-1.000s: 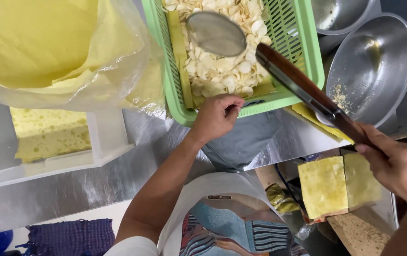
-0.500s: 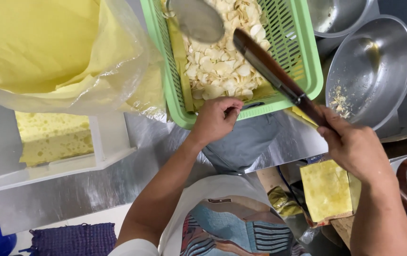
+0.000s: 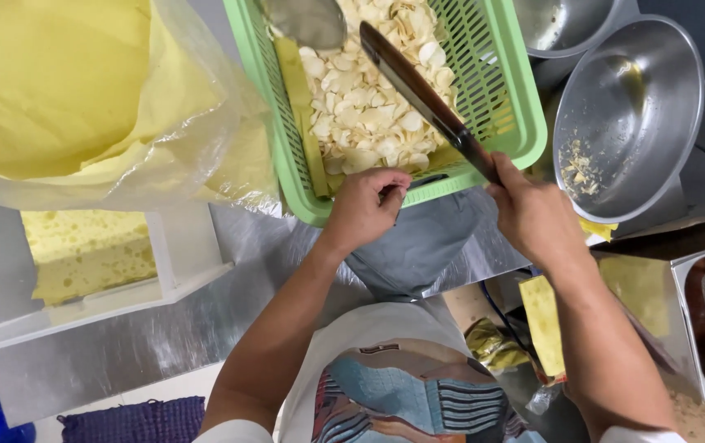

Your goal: The person stirs a dark liquid in a deep fryer with a ladle, then transfers sliced white pieces from a metal strainer into a green basket. They then move white slices from a pink basket into a metal bowl on a scale, and place the empty pink basket under a shelf.

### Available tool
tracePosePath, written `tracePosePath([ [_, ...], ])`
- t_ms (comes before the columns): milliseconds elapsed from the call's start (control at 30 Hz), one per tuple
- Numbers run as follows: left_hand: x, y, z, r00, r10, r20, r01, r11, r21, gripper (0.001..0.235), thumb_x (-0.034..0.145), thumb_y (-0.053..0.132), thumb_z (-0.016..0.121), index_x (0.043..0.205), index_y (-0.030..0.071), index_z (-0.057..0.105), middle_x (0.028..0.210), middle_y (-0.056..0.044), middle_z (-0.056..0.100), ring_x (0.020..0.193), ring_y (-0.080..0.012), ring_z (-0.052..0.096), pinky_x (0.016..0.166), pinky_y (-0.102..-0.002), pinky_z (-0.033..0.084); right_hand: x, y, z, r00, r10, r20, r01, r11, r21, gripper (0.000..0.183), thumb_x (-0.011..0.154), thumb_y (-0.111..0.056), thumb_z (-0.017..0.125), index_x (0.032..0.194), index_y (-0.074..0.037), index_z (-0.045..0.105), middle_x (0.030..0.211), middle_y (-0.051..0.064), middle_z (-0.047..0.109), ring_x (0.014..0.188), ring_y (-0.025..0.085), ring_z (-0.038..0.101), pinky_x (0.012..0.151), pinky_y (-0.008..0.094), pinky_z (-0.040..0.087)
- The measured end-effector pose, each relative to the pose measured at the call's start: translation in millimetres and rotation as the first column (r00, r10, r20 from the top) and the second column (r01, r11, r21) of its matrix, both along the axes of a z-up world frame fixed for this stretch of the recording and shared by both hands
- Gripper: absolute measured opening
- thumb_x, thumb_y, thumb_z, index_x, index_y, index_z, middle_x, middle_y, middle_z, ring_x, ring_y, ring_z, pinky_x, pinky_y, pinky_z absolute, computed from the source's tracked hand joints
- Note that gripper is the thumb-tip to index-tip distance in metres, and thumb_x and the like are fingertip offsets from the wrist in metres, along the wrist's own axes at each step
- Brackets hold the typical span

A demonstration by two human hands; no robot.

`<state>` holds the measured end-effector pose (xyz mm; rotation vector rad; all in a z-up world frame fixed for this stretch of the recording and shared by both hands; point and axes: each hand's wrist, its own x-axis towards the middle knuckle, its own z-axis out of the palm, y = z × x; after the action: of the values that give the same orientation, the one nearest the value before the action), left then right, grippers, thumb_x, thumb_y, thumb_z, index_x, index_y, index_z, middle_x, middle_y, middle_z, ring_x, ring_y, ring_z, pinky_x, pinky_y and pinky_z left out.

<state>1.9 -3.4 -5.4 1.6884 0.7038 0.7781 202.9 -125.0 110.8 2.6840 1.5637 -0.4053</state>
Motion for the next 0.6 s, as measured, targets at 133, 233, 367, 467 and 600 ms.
tracePosePath([
  [133, -2, 2, 1, 1.0, 0.018, -0.007, -0.018, 1.0, -0.006, 0.015, 0.087, 0.006, 0.07, 0.098, 0.009, 0.079, 0.088, -0.011, 0.079, 0.082, -0.0282, 0.077, 0.07, -0.036, 0.063, 0, 8, 1, 1.0, 0.016, -0.015, -0.013, 0.991, 0.131, 0.049, 0.104, -0.023, 0.059, 0.152, -0.018, 0.054, 0.114, 0.027, 0.073, 0.097, 0.054, 0.068, 0.085, 0.068, 0.054],
  [233, -4, 5, 7, 0.993, -0.067, -0.094, 0.064, 0.997, -0.04, 0.018, 0.092, 0.006, 0.064, 0.103, 0.01, 0.078, 0.095, 0.0, 0.079, 0.075, -0.0127, 0.071, 0.067, -0.027, 0.056, 9, 3, 21, 0.988, 0.112, 0.107, -0.127, 0.981, 0.146, 0.043, 0.11, -0.001, 0.054, 0.152, -0.005, 0.053, 0.066, 0.007, 0.057, 0.043, 0.021, 0.054, 0.034, 0.033, 0.058],
  [367, -1, 5, 5, 0.995, -0.074, -0.061, 0.072, 0.997, -0.026, 0.016, 0.092, 0.005, 0.063, 0.1, 0.009, 0.077, 0.09, 0.0, 0.078, 0.068, -0.0125, 0.068, 0.062, -0.027, 0.054, 32, -8, 19, 0.964, 0.044, 0.263, -0.039, 0.999, -0.027, 0.05, 0.111, -0.025, 0.051, 0.159, -0.01, 0.051, 0.091, 0.025, 0.073, 0.06, 0.049, 0.069, 0.063, 0.062, 0.057],
  [467, -3, 4, 3, 0.996, -0.065, -0.059, 0.064, 0.998, -0.019, 0.017, 0.092, 0.006, 0.064, 0.102, 0.008, 0.077, 0.093, -0.001, 0.079, 0.075, -0.0136, 0.072, 0.066, -0.028, 0.057, 33, -8, 9, 0.968, 0.024, 0.25, -0.018, 0.999, -0.029, 0.051, 0.109, -0.02, 0.052, 0.158, -0.009, 0.049, 0.093, 0.025, 0.072, 0.062, 0.051, 0.068, 0.06, 0.062, 0.055],
  [600, -2, 5, 6, 0.996, -0.077, -0.038, 0.076, 0.997, -0.017, 0.016, 0.092, 0.005, 0.063, 0.1, 0.008, 0.077, 0.091, -0.001, 0.078, 0.071, -0.0133, 0.07, 0.063, -0.027, 0.056, 25, -4, 14, 0.998, -0.057, 0.02, 0.055, 0.994, 0.094, 0.054, 0.108, -0.019, 0.055, 0.159, -0.002, 0.049, 0.095, 0.028, 0.071, 0.065, 0.049, 0.066, 0.066, 0.062, 0.054],
])
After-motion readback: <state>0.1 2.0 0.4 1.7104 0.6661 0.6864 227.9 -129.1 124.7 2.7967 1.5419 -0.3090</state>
